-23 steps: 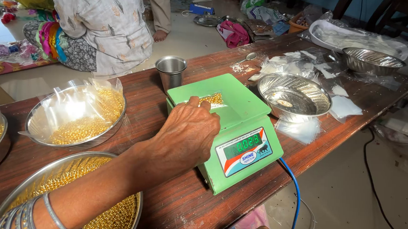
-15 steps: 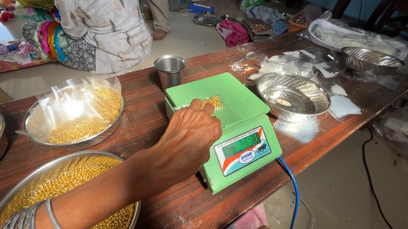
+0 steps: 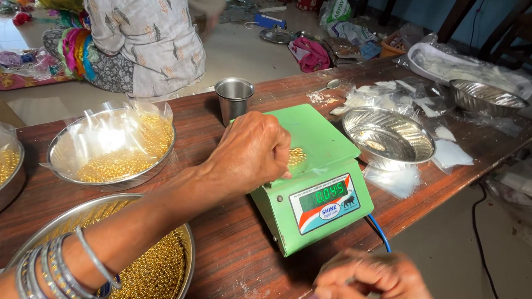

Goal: The person scoops gold-colored beads from a large metal bowl onto a digital weighing scale, adjusts the amount, then transfers the weighed beads into small clear plastic bags. The filled bags are set aside on the table as the person repeats the weighing and bagging cycle.

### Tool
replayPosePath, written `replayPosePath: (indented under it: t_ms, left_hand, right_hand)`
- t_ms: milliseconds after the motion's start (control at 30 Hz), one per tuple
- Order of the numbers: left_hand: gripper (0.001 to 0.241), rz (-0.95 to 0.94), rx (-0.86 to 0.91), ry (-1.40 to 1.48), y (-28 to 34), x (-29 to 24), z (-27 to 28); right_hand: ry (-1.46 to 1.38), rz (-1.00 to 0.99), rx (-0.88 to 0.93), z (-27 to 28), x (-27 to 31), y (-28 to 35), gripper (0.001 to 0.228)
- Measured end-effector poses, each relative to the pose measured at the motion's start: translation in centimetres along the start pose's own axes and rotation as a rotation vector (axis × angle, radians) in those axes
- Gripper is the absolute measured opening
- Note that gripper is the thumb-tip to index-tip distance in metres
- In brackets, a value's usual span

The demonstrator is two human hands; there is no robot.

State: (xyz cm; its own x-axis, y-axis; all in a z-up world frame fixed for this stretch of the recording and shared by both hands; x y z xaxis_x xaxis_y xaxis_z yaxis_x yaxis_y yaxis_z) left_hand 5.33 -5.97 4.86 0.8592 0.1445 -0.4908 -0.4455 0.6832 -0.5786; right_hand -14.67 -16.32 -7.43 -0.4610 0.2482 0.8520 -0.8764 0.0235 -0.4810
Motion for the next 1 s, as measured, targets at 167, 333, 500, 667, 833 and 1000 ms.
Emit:
replayPosePath:
  t_ms: [167, 333, 500, 667, 833, 1000]
  left_hand:
    - [0.032, -0.277, -0.033, 0.026, 1.0, -2.9, 1.5]
    - [0.039, -0.406, 0.111, -0.201, 2.4, -4.6, 0.0]
    - [0.029, -0.342, 0.149, -0.232, 1.9, -3.6, 0.0]
    - [0.019, -0.231, 0.146, -0.273, 0.9, -2.1, -1.0]
    - [0.022, -0.043, 0.11, -0.236, -1.0, 0.4, -1.3]
    - [0.004, -0.133, -0.045, -0.081, -0.3, 0.5, 0.3]
  right_hand:
    - [0.135, -0.125, -0.077, 2.1, 1.9, -3.2, 0.011]
    - [0.06, -0.128, -0.084, 0.6, 0.7, -3.7, 0.012]
    - [0.061, -0.172, -0.119, 0.8, 1.1, -4.4, 0.013]
    - [0.169, -0.129, -0.094, 2.9, 3.0, -7.1, 0.013]
    - [0.491, -0.106, -0.083, 4.3, 7.2, -13.6, 0.013]
    - [0.507, -0.012, -0.107, 3.7, 9.0, -18.2, 0.013]
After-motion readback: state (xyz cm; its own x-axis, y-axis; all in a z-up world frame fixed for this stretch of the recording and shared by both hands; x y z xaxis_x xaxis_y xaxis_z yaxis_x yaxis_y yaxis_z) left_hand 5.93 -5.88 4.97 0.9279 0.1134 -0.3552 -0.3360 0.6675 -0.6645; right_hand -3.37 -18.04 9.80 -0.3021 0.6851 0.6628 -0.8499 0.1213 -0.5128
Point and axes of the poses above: each hand's wrist, its own y-axis away from the middle knuckle, its own z-axis out of the back of the hand, x = y × z, the point moved 8 cm from there along -y, towards the middle knuckle, and after that the axes turned 14 degrees about z, right-handed, at the moved point
